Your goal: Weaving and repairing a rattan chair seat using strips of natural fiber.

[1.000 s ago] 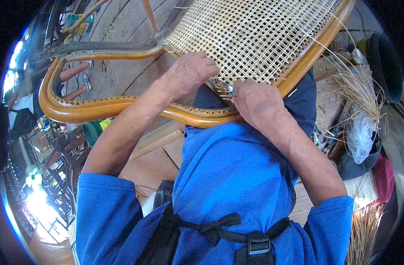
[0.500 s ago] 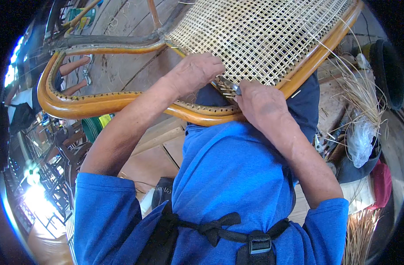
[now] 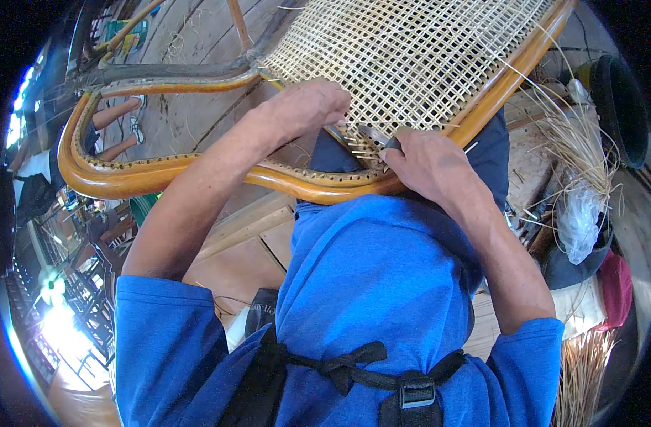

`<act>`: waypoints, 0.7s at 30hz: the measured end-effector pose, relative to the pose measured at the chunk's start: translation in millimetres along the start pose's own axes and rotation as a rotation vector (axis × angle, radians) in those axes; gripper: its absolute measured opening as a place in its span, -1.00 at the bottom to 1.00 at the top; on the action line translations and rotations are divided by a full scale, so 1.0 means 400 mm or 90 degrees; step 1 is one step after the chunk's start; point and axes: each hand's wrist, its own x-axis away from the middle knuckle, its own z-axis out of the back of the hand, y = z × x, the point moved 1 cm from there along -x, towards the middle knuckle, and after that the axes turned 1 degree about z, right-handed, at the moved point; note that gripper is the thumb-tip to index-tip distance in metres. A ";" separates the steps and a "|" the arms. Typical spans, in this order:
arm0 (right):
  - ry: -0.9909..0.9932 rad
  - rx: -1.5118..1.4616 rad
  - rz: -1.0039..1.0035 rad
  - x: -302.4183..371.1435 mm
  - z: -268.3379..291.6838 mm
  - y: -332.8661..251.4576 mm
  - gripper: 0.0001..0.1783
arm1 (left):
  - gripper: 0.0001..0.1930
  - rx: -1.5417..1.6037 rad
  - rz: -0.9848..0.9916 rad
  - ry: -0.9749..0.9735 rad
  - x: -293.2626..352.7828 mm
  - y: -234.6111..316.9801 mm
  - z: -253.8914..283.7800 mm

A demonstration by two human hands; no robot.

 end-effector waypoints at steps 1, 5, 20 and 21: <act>0.001 0.004 0.004 -0.005 -0.009 0.002 -0.70 | -0.90 -0.002 0.025 -0.030 -0.003 0.001 0.008; -0.003 0.005 0.019 -0.005 -0.008 0.000 -0.71 | -0.88 0.033 0.086 -0.061 0.001 0.008 0.013; -0.079 0.065 -0.025 0.031 0.025 -0.021 -0.73 | -0.90 -0.070 -0.129 0.249 0.052 0.045 -0.056; -0.081 0.063 -0.026 0.032 0.018 -0.019 -0.73 | -0.89 -0.066 -0.138 0.252 0.051 0.045 -0.058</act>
